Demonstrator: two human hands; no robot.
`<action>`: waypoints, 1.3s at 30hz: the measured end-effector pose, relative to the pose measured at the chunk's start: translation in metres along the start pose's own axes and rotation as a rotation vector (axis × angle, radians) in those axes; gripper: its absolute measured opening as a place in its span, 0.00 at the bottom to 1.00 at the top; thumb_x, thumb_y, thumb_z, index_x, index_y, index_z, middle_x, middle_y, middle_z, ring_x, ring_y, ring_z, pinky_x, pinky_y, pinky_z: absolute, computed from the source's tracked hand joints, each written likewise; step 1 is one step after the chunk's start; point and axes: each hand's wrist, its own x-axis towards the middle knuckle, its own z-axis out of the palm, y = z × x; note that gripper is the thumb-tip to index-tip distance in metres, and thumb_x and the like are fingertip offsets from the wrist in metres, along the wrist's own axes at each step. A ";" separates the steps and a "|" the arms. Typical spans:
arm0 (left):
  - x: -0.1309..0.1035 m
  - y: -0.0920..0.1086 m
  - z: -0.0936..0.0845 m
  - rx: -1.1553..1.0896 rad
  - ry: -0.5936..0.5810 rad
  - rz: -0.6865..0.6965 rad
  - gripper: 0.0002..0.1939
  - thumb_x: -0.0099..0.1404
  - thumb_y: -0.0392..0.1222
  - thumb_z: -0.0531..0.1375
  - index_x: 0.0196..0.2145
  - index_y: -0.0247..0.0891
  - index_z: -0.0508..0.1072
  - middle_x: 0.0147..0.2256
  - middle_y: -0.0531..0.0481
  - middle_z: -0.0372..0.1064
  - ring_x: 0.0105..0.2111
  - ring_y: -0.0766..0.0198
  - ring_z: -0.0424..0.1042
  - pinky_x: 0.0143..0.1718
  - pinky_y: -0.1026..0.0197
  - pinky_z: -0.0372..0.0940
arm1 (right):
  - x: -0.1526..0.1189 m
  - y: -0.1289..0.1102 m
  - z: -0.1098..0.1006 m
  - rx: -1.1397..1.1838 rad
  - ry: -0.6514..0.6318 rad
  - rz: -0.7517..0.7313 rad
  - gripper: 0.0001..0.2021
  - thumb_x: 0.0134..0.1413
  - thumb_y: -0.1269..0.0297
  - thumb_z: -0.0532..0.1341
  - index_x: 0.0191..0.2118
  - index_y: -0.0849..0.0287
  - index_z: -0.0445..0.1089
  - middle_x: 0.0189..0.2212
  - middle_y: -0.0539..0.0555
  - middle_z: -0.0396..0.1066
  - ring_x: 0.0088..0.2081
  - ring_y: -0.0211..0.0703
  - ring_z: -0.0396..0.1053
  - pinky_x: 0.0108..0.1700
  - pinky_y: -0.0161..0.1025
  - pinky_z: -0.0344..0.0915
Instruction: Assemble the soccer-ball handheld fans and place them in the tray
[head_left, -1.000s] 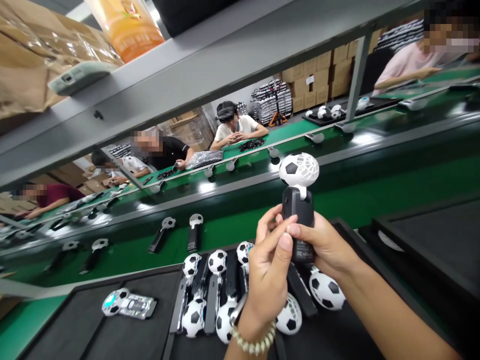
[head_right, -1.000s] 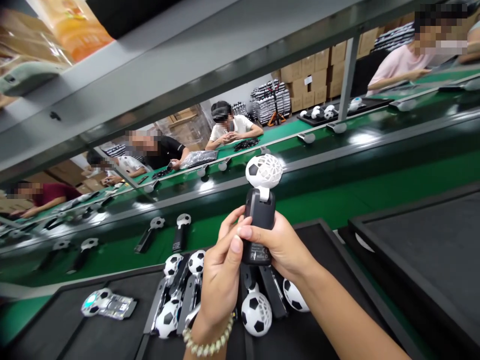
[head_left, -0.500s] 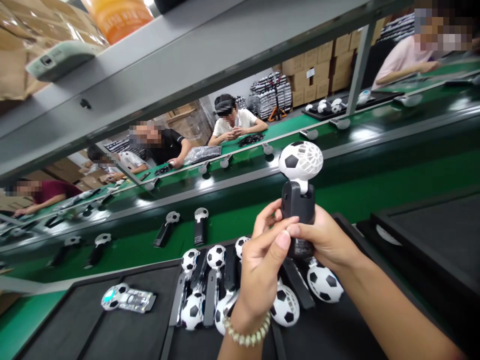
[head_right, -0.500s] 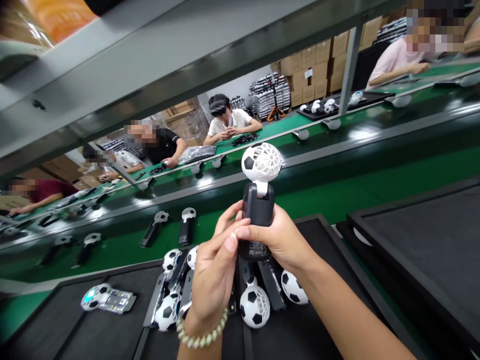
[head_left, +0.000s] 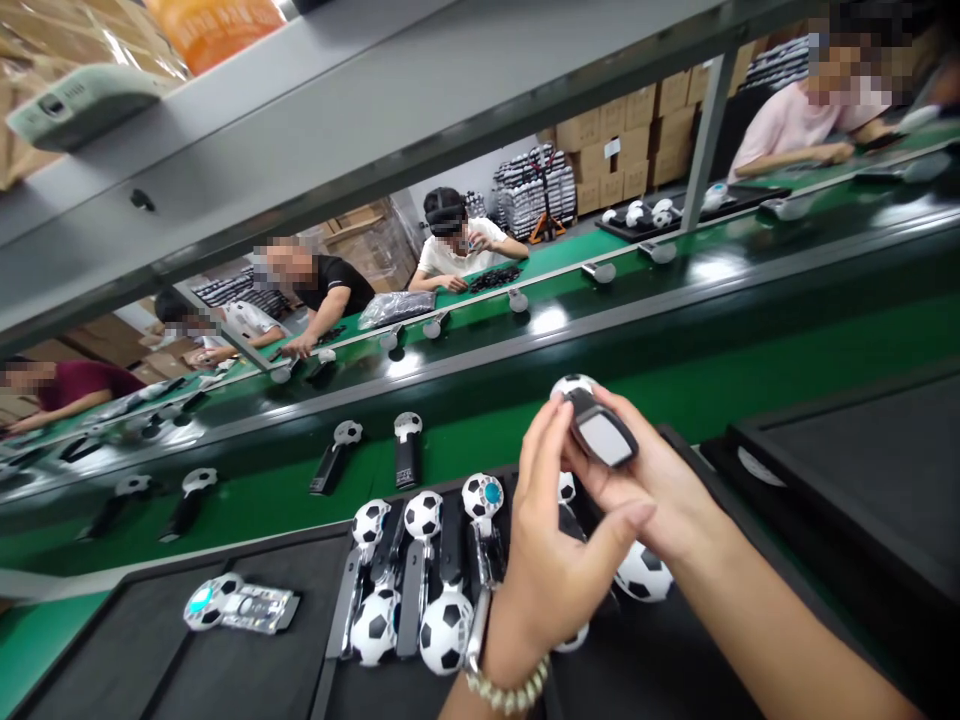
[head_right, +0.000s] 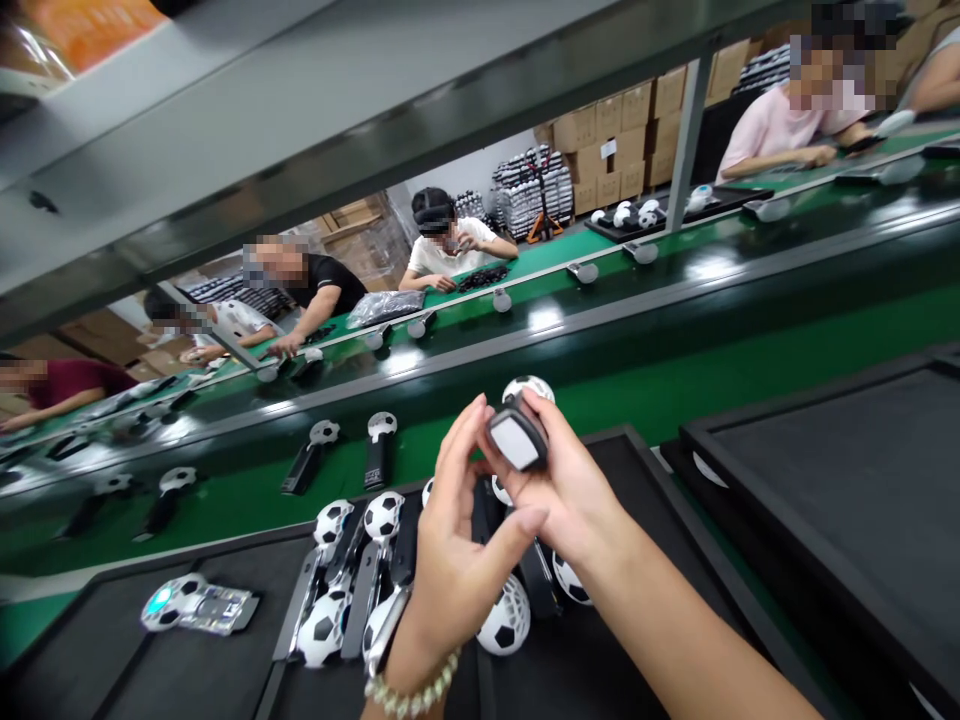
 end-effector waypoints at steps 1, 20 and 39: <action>0.000 -0.001 0.002 0.075 0.008 0.038 0.34 0.60 0.42 0.63 0.62 0.49 0.55 0.64 0.48 0.51 0.63 0.54 0.51 0.63 0.54 0.52 | 0.001 0.001 0.000 0.083 0.032 0.022 0.08 0.47 0.60 0.68 0.29 0.56 0.69 0.28 0.49 0.73 0.34 0.39 0.73 0.39 0.33 0.74; -0.001 -0.008 0.008 0.202 0.163 0.049 0.33 0.63 0.36 0.59 0.62 0.52 0.52 0.59 0.50 0.58 0.59 0.62 0.59 0.58 0.61 0.59 | -0.010 0.005 0.027 0.589 0.187 0.288 0.13 0.67 0.61 0.49 0.39 0.63 0.67 0.28 0.54 0.72 0.28 0.34 0.73 0.29 0.26 0.73; -0.005 -0.005 0.008 0.145 0.213 0.136 0.35 0.59 0.28 0.60 0.60 0.50 0.57 0.54 0.51 0.64 0.54 0.64 0.64 0.55 0.63 0.62 | -0.006 0.012 0.007 0.764 -0.288 0.637 0.27 0.62 0.42 0.46 0.25 0.61 0.60 0.16 0.48 0.62 0.17 0.26 0.63 0.17 0.18 0.62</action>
